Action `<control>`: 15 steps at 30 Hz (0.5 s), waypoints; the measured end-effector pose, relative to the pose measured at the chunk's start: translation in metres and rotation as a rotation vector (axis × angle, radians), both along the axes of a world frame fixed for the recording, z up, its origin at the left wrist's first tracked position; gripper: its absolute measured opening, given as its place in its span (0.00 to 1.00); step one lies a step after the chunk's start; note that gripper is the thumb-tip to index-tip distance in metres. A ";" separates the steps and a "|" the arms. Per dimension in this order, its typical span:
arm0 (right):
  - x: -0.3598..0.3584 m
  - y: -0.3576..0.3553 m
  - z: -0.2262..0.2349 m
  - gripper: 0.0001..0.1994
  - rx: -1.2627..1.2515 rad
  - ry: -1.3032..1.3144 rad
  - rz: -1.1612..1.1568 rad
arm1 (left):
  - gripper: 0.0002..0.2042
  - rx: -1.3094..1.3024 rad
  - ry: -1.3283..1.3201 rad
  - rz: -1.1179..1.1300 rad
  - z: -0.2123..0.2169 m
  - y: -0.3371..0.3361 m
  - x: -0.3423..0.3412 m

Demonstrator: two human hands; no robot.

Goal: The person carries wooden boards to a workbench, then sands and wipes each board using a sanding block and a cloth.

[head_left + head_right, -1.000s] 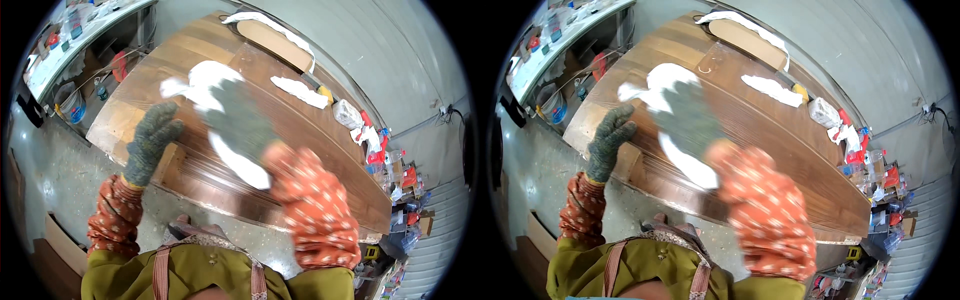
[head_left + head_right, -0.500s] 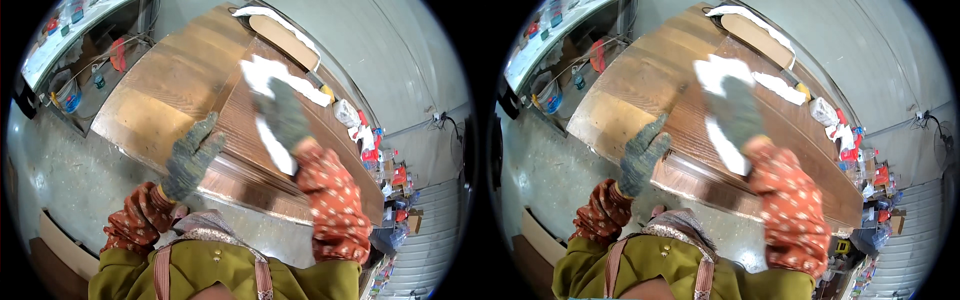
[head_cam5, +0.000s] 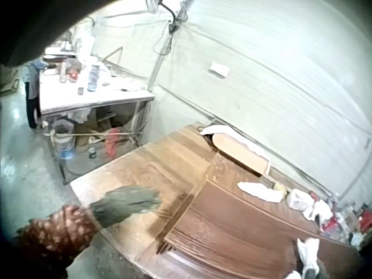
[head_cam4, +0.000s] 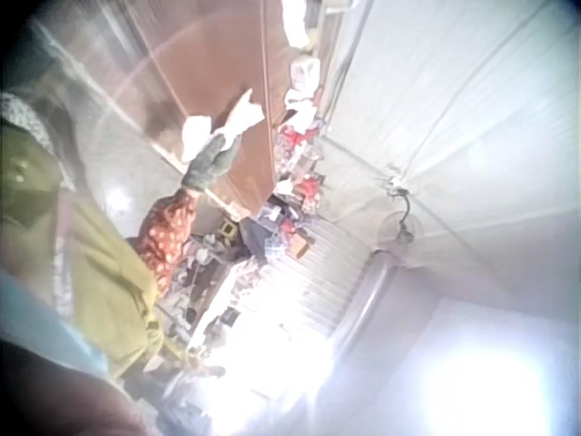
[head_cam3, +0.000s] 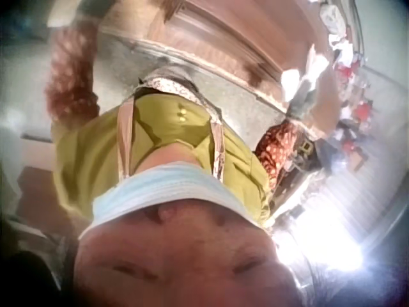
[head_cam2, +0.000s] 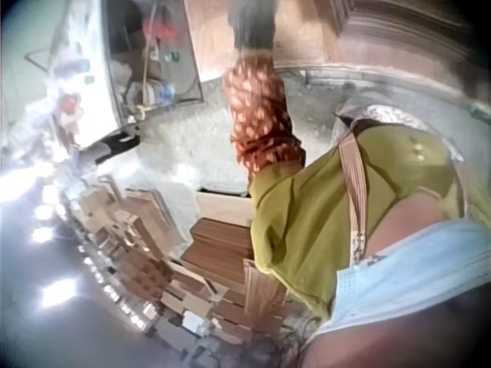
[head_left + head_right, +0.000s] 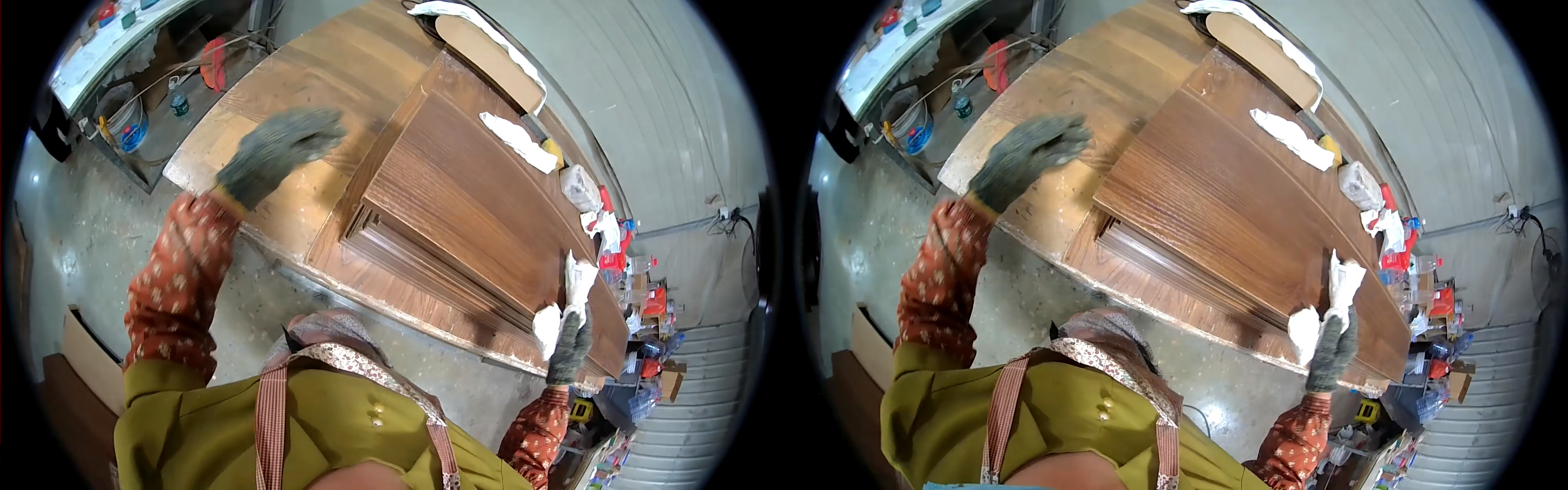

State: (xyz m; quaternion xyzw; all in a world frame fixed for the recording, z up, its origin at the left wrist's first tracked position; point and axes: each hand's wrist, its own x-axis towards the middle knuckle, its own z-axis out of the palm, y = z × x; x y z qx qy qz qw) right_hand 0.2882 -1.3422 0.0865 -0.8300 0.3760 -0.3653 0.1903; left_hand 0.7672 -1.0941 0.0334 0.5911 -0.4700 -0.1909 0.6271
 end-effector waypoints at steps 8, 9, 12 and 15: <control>0.225 0.112 0.008 0.30 -0.423 0.330 0.773 | 0.19 0.161 -0.869 -0.194 -0.004 -0.074 0.006; 0.232 0.110 -0.012 0.23 -0.599 0.285 0.581 | 0.19 0.106 -0.834 -0.278 -0.021 -0.125 -0.007; 0.279 0.150 -0.015 0.22 -0.597 0.021 0.662 | 0.19 0.275 -0.709 -0.138 -0.009 -0.074 0.018; 0.236 0.126 -0.010 0.20 -0.622 0.096 0.613 | 0.19 0.300 -0.303 -0.060 -0.012 -0.065 0.029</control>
